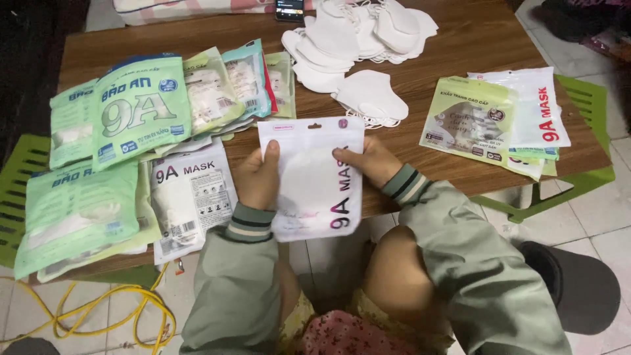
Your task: Manually packaging individual face masks by folding them and inserting them into plastic bags.
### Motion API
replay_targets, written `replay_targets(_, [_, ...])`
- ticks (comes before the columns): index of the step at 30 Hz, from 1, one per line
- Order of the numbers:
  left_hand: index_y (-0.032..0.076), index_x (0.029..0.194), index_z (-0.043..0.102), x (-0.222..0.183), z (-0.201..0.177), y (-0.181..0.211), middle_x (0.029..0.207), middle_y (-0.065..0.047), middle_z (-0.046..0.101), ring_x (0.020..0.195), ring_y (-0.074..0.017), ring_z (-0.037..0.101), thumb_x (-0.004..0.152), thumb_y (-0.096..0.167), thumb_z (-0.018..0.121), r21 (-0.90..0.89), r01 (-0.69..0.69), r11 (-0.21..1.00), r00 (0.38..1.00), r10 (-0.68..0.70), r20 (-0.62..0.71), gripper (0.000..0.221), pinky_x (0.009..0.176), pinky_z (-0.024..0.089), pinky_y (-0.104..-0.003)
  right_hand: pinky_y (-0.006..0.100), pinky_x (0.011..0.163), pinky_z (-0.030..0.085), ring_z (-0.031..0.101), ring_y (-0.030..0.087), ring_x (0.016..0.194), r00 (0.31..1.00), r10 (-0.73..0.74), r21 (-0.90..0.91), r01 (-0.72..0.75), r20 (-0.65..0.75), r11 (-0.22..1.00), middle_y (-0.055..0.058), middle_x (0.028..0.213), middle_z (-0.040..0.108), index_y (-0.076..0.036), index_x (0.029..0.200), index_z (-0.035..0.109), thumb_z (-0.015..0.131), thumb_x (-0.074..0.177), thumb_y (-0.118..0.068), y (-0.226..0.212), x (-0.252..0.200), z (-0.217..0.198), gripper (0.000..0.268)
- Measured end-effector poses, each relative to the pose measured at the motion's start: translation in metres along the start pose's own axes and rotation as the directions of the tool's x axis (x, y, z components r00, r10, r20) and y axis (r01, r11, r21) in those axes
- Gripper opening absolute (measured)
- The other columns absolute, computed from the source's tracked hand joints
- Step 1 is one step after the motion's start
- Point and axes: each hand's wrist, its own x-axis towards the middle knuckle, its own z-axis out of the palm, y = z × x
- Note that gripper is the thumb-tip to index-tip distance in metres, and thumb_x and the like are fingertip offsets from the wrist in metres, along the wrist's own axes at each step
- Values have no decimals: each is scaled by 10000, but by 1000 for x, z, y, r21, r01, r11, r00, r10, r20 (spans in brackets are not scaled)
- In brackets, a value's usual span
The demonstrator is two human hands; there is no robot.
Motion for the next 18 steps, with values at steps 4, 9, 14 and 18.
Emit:
replay_targets(4, [20,1220,702,2,2,0,971,-164,765,826,-217,739,1017,381,648,-332,108,937,994,-96,52,418,787,612,-367,338,646,641,766,189,720,999,-14,118,8,47,993,116,855,778,-66,1000,749,855,842,-219,21,11,-7,244])
replay_targets(9, [-131,1432,447,-8,22,6,1413,-417,494,1355,-500,467,981,93,667,-90,-550,830,797,489,-355,550,1136,435,-555,393,667,638,763,243,767,987,50,26,-54,151,998,134,931,774,-55,1049,734,848,807,-90,34,8,2,270])
replay_targets(14, [25,1408,540,-46,20,18,1403,-188,557,1349,-395,514,985,143,646,371,-842,392,308,914,-266,451,1163,394,-549,439,636,638,753,288,731,973,86,30,-95,214,995,135,905,750,-23,1031,702,809,852,-93,62,26,6,220])
replay_targets(18, [140,1340,573,-67,44,-1,1339,-133,595,1345,-409,517,936,133,661,249,-963,98,59,985,-162,414,1151,398,-600,437,642,641,749,285,751,964,88,-7,-89,249,996,130,897,739,-45,1059,677,792,858,-149,67,30,36,254])
